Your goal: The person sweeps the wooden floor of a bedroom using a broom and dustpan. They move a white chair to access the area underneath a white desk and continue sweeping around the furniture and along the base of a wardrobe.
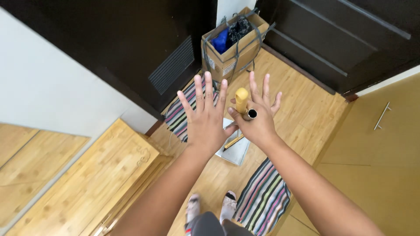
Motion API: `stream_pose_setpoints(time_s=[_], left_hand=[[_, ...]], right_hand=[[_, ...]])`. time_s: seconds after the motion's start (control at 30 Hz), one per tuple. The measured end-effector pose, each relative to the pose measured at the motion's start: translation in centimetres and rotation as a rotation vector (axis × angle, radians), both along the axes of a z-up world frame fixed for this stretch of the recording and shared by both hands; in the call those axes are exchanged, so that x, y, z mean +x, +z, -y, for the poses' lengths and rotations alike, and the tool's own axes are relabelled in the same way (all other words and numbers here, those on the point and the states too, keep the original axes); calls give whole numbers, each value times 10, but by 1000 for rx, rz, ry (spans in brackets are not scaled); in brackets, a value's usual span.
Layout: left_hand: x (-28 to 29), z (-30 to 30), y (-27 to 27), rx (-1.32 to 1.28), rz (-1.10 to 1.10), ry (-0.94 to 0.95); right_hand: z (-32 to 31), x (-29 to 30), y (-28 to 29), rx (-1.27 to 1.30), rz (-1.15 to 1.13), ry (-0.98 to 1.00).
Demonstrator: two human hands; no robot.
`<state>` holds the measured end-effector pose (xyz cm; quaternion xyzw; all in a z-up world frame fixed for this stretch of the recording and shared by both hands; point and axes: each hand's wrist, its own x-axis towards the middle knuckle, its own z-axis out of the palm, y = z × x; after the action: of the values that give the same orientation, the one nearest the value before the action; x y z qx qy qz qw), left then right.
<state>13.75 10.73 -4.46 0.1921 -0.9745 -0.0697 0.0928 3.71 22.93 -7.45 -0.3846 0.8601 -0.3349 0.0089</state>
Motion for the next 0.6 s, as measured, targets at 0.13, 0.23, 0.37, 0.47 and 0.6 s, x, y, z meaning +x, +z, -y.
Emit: stream_pose_setpoints(time_s=[0.13, 0.23, 0.37, 0.47, 0.6], left_hand=[[43, 2, 6, -55, -44, -23], [80, 7, 13, -45, -31, -29], [137, 22, 16, -35, -48, -59], [176, 36, 19, -32, -28, -95], [226, 50, 25, -24, 14, -137]], right_hand=[[-6, 38, 8, 2, -17, 22], [-6, 71, 16, 27, -25, 22], [-2, 124, 24, 53, -15, -12], [0, 164, 26, 68, -14, -61], [1, 216, 25, 105, -1, -92]])
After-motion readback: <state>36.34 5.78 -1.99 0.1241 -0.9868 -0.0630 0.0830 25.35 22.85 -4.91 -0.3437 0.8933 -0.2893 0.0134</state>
